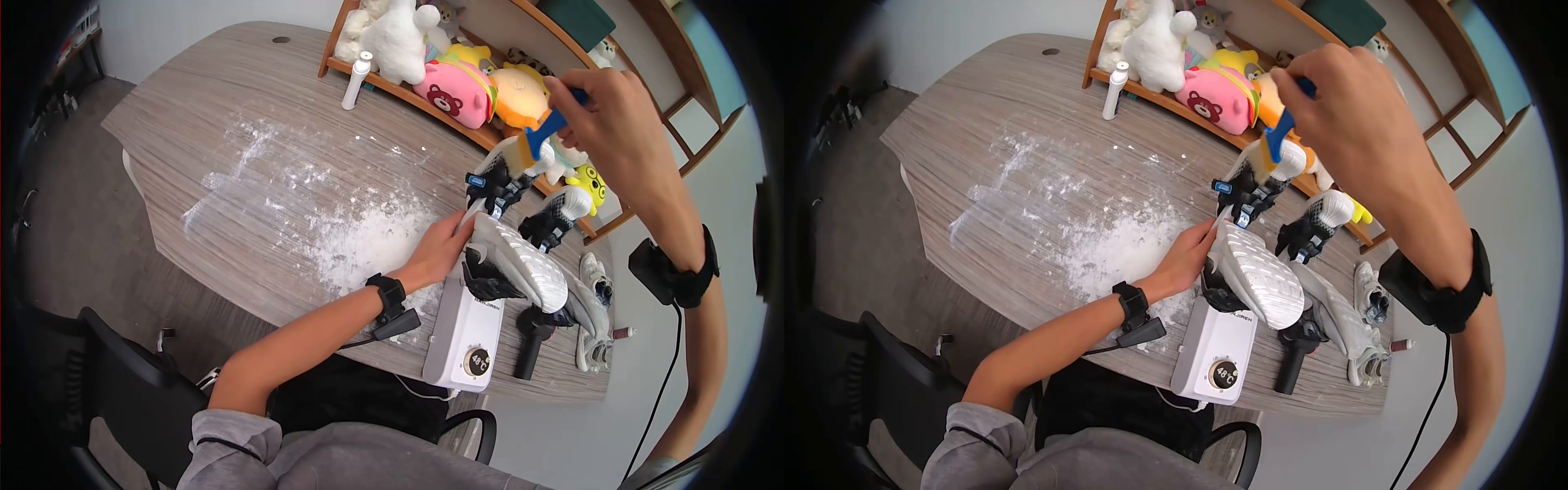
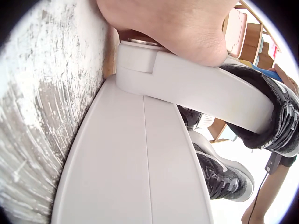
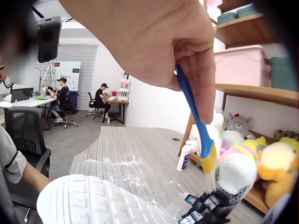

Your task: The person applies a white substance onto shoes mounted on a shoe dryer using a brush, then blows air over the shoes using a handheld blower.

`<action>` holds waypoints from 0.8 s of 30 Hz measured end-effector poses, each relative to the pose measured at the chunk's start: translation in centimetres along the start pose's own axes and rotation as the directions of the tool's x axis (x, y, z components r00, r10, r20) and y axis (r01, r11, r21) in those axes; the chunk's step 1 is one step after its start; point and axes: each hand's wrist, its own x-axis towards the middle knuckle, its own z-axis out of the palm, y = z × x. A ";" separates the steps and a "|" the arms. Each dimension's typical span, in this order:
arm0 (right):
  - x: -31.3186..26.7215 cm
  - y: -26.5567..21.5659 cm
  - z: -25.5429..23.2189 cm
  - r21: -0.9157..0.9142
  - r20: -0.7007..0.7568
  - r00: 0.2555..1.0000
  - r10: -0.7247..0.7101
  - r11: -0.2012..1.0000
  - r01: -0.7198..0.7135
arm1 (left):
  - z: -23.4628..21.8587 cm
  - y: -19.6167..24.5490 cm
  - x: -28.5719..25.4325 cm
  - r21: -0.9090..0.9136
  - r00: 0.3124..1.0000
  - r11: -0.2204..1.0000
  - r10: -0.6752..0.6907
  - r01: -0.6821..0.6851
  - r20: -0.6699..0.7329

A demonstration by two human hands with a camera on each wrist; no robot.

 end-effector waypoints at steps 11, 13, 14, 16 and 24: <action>2.9 -2.7 2.3 -0.209 -0.103 0.937 -0.335 0.928 0.309 | 0.2 0.1 0.0 0.047 0.998 0.999 0.020 -0.017 -0.065; 4.1 -3.9 5.2 -0.203 -0.043 0.939 -0.340 0.924 0.325 | 0.2 -0.3 0.2 0.078 0.993 0.995 0.073 -0.066 -0.089; 4.7 -4.3 6.5 -0.222 0.013 0.951 -0.308 0.927 0.303 | 0.1 -0.1 0.2 0.080 0.994 0.995 0.074 -0.067 -0.085; 6.0 -4.5 8.1 -0.201 0.128 0.962 -0.241 0.944 0.263 | -0.1 0.3 0.1 0.095 0.997 0.995 0.022 -0.015 -0.069; 6.9 -2.3 12.0 -0.182 0.345 0.931 -0.119 0.965 0.190 | 0.0 0.1 0.2 0.087 0.995 0.995 0.065 -0.058 -0.078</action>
